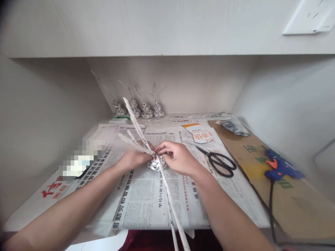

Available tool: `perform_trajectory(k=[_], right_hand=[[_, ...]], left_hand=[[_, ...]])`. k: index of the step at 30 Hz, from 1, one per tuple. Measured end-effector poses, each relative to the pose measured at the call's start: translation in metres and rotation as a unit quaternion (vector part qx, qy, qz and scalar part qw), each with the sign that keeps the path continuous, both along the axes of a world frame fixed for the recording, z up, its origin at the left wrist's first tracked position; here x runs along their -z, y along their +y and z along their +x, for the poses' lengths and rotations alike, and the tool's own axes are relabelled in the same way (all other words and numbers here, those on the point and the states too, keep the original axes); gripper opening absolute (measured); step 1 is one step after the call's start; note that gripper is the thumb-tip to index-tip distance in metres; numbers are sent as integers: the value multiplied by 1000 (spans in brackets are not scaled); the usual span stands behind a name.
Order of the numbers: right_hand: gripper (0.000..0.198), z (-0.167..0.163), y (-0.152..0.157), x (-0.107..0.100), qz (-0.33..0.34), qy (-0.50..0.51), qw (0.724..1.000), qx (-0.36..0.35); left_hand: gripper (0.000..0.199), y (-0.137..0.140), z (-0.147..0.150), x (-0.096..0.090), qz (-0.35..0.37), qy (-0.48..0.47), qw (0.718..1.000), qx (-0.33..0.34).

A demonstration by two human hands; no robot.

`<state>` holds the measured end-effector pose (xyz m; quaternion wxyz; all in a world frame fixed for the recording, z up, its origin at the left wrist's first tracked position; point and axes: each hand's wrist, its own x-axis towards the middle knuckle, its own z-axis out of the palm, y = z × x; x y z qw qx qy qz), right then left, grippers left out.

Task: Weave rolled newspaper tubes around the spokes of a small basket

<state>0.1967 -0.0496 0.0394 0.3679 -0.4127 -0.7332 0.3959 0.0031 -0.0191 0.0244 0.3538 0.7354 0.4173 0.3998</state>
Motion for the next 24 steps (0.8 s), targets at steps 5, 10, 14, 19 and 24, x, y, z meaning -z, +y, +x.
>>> perform_trajectory(k=[5,10,14,19,24], right_hand=[[29,-1,-1,-2,47,-35,998,2],[25,-8,-4,3,60,-27,997,36],[12,-14,-1,14,93,-30,990,103],[11,-21,4,27,136,-25,979,150],[10,-23,6,28,73,14,985,157]], left_hand=[[9,2,-1,-2,-3,-8,1000,-26],[13,3,-2,3,-3,-6,999,-46],[14,1,0,6,-12,-4,998,-53],[11,0,2,8,-4,-12,998,-55],[11,2,2,7,-15,-30,999,-6]])
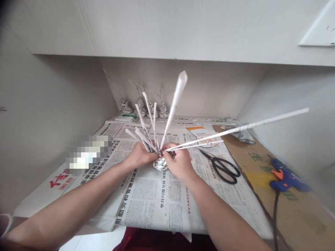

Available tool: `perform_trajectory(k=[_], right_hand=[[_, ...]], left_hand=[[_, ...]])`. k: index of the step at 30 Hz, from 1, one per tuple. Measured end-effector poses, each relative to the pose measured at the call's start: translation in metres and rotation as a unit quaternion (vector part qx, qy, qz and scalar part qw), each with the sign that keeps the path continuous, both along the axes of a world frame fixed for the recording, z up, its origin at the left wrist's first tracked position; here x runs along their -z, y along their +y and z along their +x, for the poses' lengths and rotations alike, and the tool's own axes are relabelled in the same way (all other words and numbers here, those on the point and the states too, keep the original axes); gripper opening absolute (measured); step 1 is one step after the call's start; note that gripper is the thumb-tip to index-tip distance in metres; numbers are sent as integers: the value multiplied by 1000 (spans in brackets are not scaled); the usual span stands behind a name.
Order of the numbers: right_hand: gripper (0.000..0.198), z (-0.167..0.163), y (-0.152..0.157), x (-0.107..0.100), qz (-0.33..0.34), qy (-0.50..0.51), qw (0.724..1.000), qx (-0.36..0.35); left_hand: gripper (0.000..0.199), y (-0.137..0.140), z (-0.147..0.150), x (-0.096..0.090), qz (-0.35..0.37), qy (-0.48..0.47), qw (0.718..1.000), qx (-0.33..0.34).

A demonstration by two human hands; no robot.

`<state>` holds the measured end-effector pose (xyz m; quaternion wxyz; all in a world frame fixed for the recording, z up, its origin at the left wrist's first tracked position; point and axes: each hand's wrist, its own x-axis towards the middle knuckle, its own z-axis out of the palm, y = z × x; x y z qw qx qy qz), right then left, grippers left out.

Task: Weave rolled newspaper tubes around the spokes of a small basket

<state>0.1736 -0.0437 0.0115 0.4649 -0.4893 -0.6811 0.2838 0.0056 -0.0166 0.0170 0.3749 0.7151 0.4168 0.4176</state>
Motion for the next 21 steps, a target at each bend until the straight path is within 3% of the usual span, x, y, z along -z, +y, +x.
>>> perform_trajectory(k=[4,9,16,21], right_hand=[[9,2,1,0,-29,16,999,12],[10,4,4,4,-39,24,999,4],[10,2,4,3,-50,32,998,3],[10,3,4,1,-49,42,998,-3]], left_hand=[[10,5,-9,-8,-38,0,995,90],[34,13,-25,-22,-98,25,960,262],[26,20,-31,-16,-123,9,958,259],[33,21,-28,-12,-144,-9,956,255]])
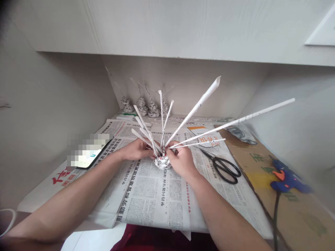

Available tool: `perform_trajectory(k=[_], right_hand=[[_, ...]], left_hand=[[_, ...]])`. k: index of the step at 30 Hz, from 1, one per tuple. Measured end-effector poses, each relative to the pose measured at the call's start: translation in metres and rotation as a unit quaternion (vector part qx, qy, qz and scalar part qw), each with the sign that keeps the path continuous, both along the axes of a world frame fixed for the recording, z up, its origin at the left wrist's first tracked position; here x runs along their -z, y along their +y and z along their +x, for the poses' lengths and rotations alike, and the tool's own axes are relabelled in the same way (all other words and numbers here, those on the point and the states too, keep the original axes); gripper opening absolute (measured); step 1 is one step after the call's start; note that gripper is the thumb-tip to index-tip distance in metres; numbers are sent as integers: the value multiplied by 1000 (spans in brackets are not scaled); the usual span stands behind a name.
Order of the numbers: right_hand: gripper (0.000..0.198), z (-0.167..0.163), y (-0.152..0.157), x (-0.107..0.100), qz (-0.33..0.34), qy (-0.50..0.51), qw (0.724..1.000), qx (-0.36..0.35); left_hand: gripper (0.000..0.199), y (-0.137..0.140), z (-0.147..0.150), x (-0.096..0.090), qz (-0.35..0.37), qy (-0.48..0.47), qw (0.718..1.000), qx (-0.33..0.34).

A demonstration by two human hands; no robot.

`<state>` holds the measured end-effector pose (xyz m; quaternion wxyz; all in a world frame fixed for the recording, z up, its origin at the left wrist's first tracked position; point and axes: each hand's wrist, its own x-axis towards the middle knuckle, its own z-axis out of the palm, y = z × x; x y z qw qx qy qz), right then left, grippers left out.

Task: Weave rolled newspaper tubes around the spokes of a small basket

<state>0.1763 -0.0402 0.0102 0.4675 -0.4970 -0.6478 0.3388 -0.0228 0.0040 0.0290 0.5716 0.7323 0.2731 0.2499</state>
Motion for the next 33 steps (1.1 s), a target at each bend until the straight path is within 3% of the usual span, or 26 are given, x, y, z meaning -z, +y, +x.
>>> perform_trajectory(k=[8,15,25,33], right_hand=[[11,1,3,5,6,-16,1000,1],[14,2,4,8,0,-30,999,23],[13,-2,-1,-1,-14,3,1000,19],[13,-3,-2,2,40,-19,999,13]], left_hand=[[28,2,5,13,7,-23,999,-45],[23,-2,6,7,64,-11,997,-30],[24,-3,9,4,69,-17,996,-51],[22,-9,17,10,102,-27,989,-106]])
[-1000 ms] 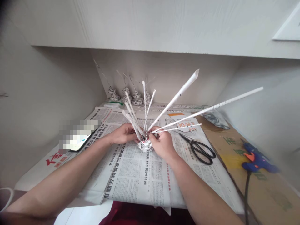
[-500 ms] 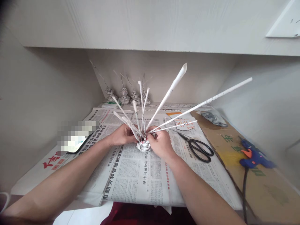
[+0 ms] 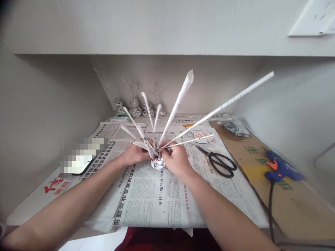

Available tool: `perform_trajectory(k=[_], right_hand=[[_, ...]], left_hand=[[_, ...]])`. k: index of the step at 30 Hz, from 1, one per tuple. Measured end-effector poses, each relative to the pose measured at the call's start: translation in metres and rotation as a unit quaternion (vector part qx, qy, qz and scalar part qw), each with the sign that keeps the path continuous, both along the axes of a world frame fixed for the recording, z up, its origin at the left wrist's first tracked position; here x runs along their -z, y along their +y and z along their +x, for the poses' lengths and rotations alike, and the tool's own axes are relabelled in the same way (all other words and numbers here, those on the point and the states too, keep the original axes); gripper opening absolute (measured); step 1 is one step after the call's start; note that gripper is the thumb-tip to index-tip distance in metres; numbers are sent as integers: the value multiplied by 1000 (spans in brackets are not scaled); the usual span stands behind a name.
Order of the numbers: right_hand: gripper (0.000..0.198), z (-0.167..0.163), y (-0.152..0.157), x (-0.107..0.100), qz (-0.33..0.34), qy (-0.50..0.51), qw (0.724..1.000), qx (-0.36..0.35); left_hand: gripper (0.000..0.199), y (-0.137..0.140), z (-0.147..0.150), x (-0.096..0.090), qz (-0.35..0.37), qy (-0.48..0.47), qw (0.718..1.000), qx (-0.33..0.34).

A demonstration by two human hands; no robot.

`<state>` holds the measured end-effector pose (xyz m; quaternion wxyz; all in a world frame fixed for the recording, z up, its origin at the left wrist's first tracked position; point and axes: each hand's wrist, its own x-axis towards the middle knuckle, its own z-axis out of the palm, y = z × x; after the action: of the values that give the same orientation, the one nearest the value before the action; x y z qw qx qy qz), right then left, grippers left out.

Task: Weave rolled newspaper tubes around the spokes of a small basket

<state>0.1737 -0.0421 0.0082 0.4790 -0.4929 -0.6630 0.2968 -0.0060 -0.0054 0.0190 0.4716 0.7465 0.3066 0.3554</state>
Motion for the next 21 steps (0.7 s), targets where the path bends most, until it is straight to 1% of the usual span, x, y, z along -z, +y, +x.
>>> perform_trajectory(k=[3,7,12,16,18,21], right_hand=[[17,0,-2,-1,23,-5,1000,-9],[15,-1,-3,-4,30,9,999,9],[12,-2,-1,-3,-28,63,997,22],[16,-1,2,-1,-62,95,993,29],[17,2,4,1,-56,76,994,45],[19,7,5,4,-28,8,996,82]], left_hand=[[20,0,2,5,23,-3,999,-30],[13,-1,4,6,73,-14,995,-60],[9,-6,6,0,108,7,991,-76],[9,-6,6,2,111,21,989,-100],[10,-6,6,3,112,25,986,-123],[10,-8,5,1,151,49,976,-147]])
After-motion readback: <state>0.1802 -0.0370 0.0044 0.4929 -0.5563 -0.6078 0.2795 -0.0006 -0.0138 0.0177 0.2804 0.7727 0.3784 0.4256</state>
